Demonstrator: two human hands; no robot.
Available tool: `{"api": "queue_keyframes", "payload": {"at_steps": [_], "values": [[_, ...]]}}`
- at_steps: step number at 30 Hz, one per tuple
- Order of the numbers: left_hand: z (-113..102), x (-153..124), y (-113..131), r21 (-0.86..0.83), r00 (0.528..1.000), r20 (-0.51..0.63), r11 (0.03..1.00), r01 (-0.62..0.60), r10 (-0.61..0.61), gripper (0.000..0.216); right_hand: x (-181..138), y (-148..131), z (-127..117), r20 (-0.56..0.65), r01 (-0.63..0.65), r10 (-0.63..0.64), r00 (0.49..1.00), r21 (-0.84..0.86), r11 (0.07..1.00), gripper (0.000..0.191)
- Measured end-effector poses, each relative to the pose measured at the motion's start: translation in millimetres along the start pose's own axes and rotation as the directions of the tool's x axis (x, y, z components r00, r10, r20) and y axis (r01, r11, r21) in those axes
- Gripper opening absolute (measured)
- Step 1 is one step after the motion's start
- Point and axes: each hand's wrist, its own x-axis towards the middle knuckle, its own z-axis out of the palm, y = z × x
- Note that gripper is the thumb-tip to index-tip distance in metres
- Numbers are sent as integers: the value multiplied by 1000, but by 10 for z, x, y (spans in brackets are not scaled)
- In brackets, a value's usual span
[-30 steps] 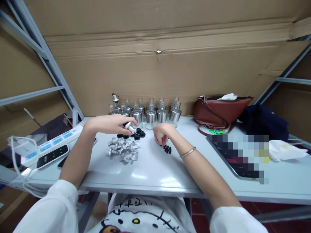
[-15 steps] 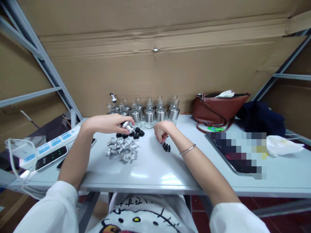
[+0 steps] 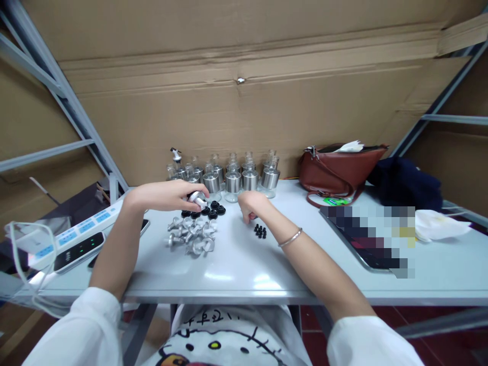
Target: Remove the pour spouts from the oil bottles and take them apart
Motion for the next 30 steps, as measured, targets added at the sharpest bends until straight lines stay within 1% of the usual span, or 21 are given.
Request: {"api": "queue_keyframes", "payload": {"at_steps": [3, 8, 11, 15, 17, 20, 25, 30], "values": [[-9, -9, 11, 5, 1000, -3, 1000, 5, -5, 39, 56, -59, 35, -14, -9, 9, 1000, -31, 999, 21], [-12, -3, 2, 5, 1000, 5, 1000, 5, -5, 40, 65, -60, 48, -21, 19, -20, 1000, -23, 1000, 17], [-7, 1, -12, 5, 1000, -3, 1000, -2, 2, 40, 53, -61, 46, -65, 35, -37, 997, -23, 999, 14], [-3, 3, -16, 11, 1000, -5, 1000, 1, -1, 40, 54, -79, 37, -130, 74, -80, 988, -46, 996, 5], [-3, 3, -13, 11, 1000, -5, 1000, -1, 1, 40, 60, -83, 33, -135, 97, -103, 985, -53, 994, 6], [-5, 2, -7, 6, 1000, -3, 1000, -5, 5, 40, 75, -77, 34, -119, 108, -114, 986, -56, 993, 6], [-3, 0, -3, 8, 1000, -4, 1000, -3, 3, 40, 93, -57, 49, -79, 96, -97, 992, -25, 995, 2], [-4, -5, -7, 7, 1000, -5, 1000, 1, -1, 40, 109, 4, 65, 3, 93, -94, 996, 48, 994, 9]]}}
